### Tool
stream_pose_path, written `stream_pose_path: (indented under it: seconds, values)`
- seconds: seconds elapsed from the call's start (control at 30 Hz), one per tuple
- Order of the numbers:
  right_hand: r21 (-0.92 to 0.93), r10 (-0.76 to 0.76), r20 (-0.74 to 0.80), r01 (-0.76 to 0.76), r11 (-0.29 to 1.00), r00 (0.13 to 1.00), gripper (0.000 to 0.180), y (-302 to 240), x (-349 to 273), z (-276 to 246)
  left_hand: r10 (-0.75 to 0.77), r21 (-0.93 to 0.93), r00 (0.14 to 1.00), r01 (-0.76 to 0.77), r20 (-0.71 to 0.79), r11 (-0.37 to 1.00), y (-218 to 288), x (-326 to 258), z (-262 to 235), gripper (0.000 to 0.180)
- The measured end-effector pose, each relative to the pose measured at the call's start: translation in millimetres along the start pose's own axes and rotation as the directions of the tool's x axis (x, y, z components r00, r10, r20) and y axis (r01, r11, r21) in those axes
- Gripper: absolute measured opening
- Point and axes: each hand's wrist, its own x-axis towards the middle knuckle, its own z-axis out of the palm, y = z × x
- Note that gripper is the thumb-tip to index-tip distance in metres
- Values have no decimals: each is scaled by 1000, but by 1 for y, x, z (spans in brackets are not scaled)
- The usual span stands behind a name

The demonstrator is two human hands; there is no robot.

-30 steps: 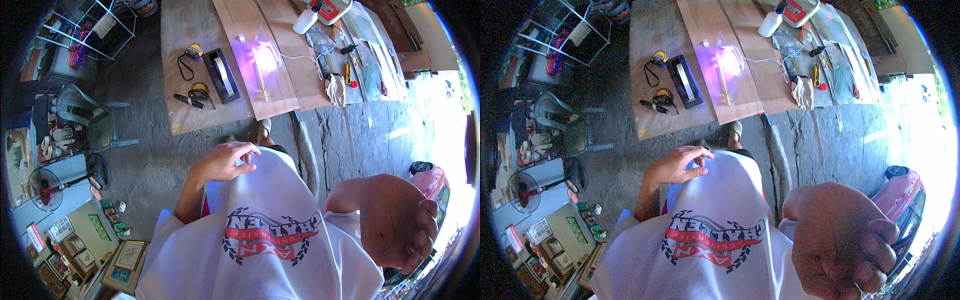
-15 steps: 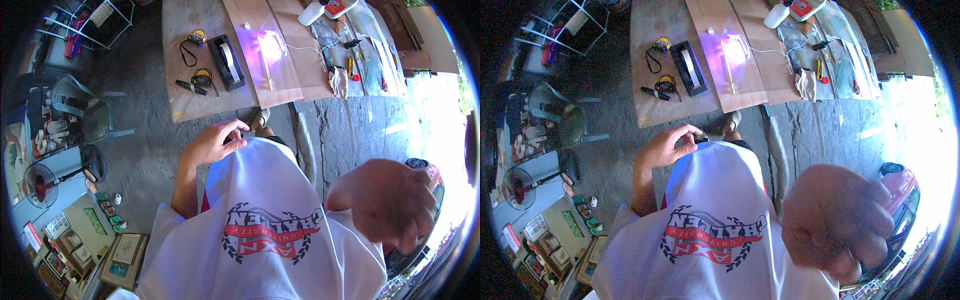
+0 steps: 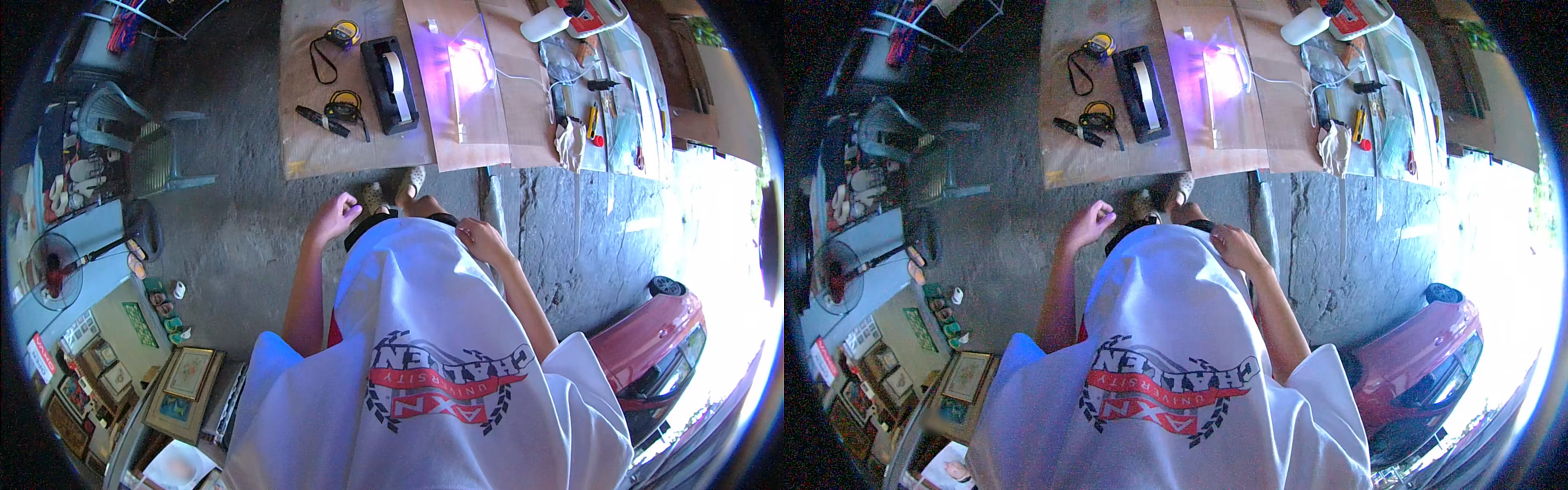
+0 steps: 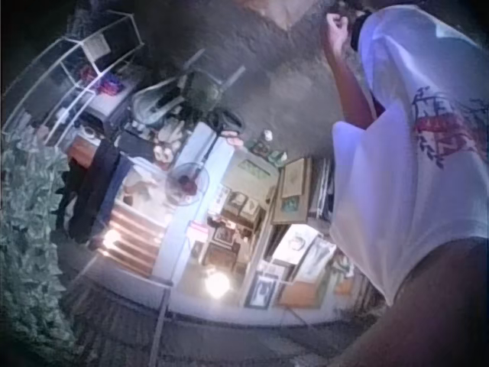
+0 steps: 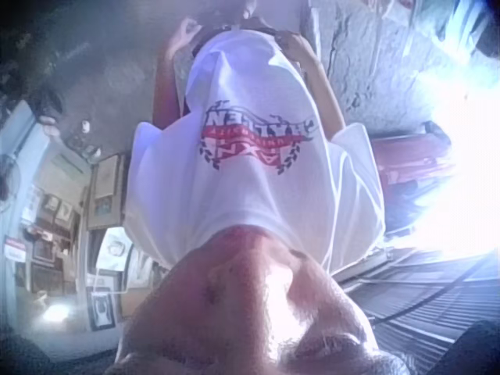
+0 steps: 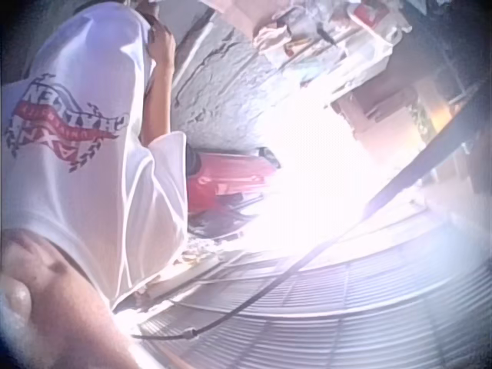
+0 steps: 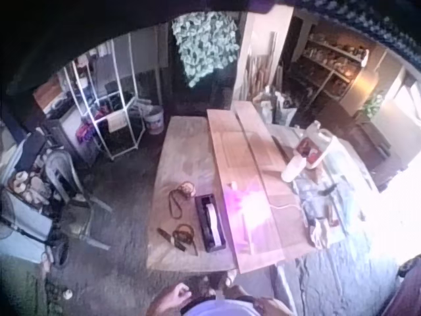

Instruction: The person applies adhesive to the edges of a glass panel, joins it to another panel, and cures the bond using a UV light. They then spray and wipe the surface with a cloth.

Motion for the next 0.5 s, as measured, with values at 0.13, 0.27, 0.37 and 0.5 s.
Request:
stream_pose_path:
  seconds: [0.13,0.27,0.37,0.5]
  values:
    - [88,267,-15,-264,960,964,25,77,18,30,-133,7,990,134,-48,991,-45,3,28,31]
    - [94,453,118,-464,881,884,36,128,45,52,-109,-260,965,44,-240,964,-56,4,40,27]
    - [265,518,251,-572,776,818,41,147,67,65,-218,-394,824,-7,-523,919,-40,5,34,25]
    - [247,361,309,-441,863,880,43,154,93,70,-181,-233,462,-59,-868,971,-10,6,8,22]
